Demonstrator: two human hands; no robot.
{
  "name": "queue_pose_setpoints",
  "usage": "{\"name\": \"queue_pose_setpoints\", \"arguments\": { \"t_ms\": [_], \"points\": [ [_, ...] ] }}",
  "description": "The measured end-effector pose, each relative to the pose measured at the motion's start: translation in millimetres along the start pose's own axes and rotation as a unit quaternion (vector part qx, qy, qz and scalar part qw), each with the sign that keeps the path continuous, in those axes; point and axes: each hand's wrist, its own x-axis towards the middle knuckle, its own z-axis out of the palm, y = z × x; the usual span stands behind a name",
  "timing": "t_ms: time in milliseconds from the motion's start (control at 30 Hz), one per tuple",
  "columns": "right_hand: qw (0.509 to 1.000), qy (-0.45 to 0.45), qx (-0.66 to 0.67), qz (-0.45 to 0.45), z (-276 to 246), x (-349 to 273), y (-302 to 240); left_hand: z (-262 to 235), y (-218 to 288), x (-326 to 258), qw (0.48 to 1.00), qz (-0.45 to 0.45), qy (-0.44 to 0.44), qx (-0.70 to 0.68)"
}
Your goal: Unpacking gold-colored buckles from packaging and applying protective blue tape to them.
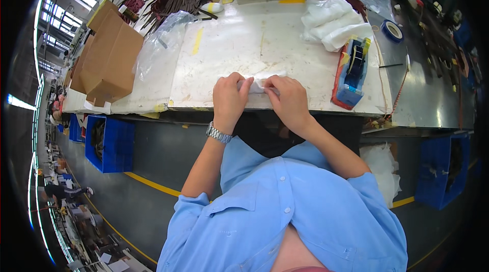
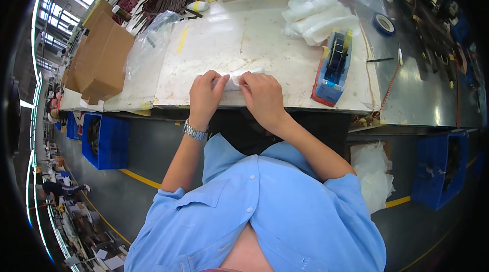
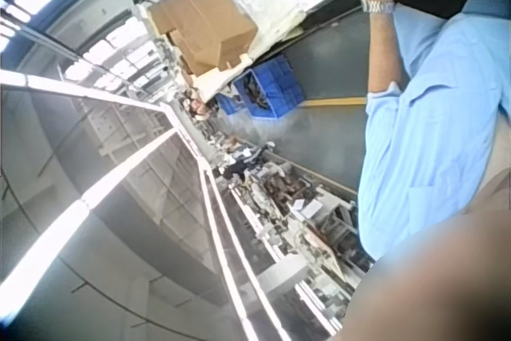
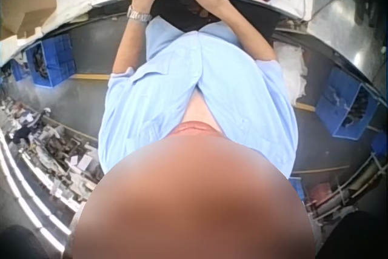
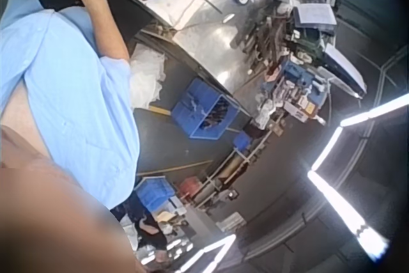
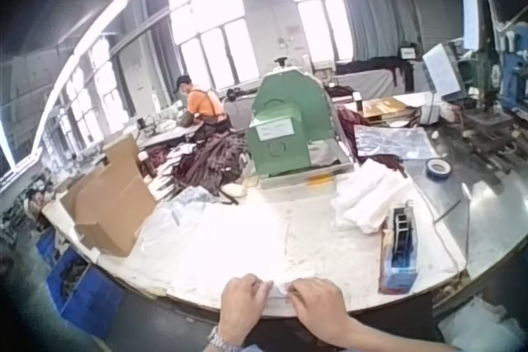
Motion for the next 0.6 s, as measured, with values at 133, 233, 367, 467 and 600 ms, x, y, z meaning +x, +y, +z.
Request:
{"name": "queue_pose_setpoints", "arguments": {
  "t_ms": [133,233,367,467,600],
  "points": [
    [0.999,0.019,0.037,-0.01,3.5,-0.7,-0.9,0.9,1.4,-0.2,0.999,-0.002,0.033,0.003],
    [0.999,0.008,0.049,0.014,4.2,-2.3,-5.4,-2.0,1.4,2.1,0.998,0.005,0.065,0.013],
    [0.998,0.025,0.048,-0.017,14.5,-3.2,-7.4,2.4,7.9,7.0,0.999,-0.002,-0.035,-0.008],
    [0.999,0.027,0.03,-0.023,19.2,-7.0,-4.8,1.5,9.8,15.0,0.997,-0.027,-0.061,-0.035],
    [0.993,-0.018,0.1,-0.052,13.8,-4.3,-2.7,2.3,0.3,26.8,0.983,-0.085,-0.084,-0.136]
  ]
}}
